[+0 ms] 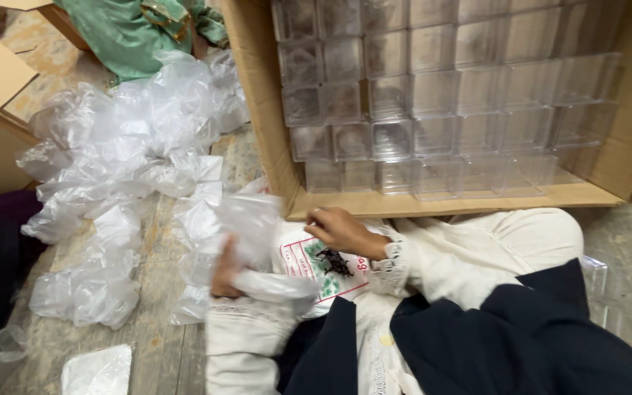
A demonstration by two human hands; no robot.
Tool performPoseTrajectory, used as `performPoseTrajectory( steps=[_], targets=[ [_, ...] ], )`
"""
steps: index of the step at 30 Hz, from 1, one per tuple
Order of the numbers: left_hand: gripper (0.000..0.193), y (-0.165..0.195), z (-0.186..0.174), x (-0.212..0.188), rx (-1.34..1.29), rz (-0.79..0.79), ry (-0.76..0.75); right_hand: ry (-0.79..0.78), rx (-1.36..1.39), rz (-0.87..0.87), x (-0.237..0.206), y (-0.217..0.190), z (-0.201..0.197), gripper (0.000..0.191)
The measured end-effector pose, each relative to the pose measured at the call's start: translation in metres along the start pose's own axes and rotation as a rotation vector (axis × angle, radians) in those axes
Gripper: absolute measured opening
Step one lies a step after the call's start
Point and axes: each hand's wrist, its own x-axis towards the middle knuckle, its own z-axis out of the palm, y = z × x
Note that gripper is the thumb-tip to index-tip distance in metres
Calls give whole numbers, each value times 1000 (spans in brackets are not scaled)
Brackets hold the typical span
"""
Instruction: The person sits on the floor and pulls a clear plastic bag from a pile, opens it, inserts a small clear plastic box, and places the wrapped box into a large cardboard box holding rows of similar boxes. They repeat this bagging cycle for one box at a time throughout the episode.
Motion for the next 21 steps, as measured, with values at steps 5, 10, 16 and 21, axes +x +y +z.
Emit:
performPoseTrajectory(
  steps=[5,10,16,21],
  targets=[
    [96,64,-98,39,451,-11,590,-16,-36,136,-12,16,-21,22],
    [93,87,-92,43,1287,394,739,-16,-103,104,-11,17,-39,21],
    [42,65,69,6,286,901,-47,50,450,13,22,-22,-35,28],
    [47,31,169,-39,312,1047,11,12,645,70,20,-41,-40,47]
  ],
)
